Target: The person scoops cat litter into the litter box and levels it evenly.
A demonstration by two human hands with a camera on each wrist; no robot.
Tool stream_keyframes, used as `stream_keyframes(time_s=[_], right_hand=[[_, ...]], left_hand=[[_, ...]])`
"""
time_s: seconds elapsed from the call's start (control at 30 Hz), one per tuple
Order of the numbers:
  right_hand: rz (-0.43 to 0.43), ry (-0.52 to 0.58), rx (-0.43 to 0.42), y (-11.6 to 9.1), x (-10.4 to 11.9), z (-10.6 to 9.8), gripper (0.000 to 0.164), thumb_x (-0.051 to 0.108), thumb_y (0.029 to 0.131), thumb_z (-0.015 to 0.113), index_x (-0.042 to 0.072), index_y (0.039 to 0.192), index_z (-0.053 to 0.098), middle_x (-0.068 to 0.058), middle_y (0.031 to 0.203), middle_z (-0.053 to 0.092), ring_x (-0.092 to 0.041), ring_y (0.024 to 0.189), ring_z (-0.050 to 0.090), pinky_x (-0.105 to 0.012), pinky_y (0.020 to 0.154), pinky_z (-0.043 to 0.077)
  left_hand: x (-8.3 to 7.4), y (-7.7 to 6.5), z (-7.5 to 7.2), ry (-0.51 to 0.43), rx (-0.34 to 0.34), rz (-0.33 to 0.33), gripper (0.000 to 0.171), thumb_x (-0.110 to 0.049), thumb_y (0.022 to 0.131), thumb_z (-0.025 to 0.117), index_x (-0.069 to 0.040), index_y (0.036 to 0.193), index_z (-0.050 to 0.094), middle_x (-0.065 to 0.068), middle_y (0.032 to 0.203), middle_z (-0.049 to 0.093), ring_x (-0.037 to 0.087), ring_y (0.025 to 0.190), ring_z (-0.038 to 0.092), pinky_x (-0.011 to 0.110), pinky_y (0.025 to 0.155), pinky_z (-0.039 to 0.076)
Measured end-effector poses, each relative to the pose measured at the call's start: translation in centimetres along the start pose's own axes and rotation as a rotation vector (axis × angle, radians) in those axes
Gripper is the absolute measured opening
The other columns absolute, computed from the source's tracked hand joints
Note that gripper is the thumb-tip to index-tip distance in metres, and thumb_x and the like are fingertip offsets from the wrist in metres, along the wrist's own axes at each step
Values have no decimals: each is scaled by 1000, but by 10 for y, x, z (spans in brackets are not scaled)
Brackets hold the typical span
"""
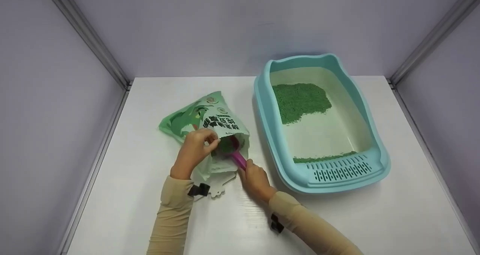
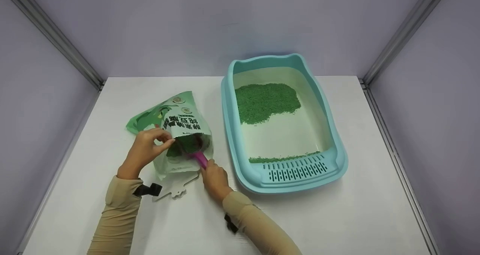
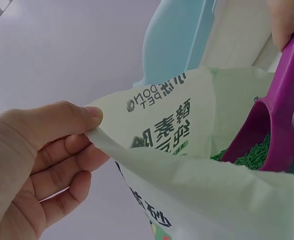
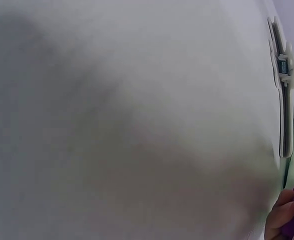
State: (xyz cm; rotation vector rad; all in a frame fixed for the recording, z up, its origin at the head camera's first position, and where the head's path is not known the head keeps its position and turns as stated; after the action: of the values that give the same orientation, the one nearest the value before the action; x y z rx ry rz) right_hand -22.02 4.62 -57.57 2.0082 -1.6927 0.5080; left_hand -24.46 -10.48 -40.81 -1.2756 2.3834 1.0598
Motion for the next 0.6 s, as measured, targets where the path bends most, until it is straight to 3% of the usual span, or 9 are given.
stream_keyframes(time_s=[0.17, 0.37, 0.6], right_hand=[[-1, 60, -4, -3, -6, -3, 21, 26, 96, 58, 8, 90, 49, -8, 70, 61, -18, 60, 55, -33, 49, 43], [-93, 116, -58, -11, -4, -12, 19, 18, 94, 60, 4, 87, 49, -7, 66, 55, -15, 59, 48, -27, 48, 40], [-91, 260, -12, -25, -15, -15, 16, 13, 95, 58, 5, 87, 48, 0, 67, 45, -11, 60, 45, -20, 49, 39]], left_hand=[[1, -1, -1, 11, -12, -1, 10, -4, 84, 71, -4, 75, 65, 10, 72, 67, 19, 66, 65, 31, 64, 55], [2, -1, -2, 19, -9, -18, 10, -4, 84, 71, -4, 76, 65, 11, 73, 67, 20, 67, 65, 32, 65, 55], [2, -1, -3, 15, -6, -19, 9, -4, 84, 71, -3, 78, 65, 13, 74, 67, 21, 68, 66, 34, 65, 56]])
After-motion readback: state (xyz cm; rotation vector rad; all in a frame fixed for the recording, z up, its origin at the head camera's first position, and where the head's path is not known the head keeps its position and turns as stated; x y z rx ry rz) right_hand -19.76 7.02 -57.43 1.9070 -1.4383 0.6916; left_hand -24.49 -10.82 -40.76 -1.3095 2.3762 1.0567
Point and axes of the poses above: each hand's wrist, its own y-axis towards the middle knuckle, its own z-axis out of the palm, x = y × z, the point moved 10 cm from there along y, towards the middle knuckle
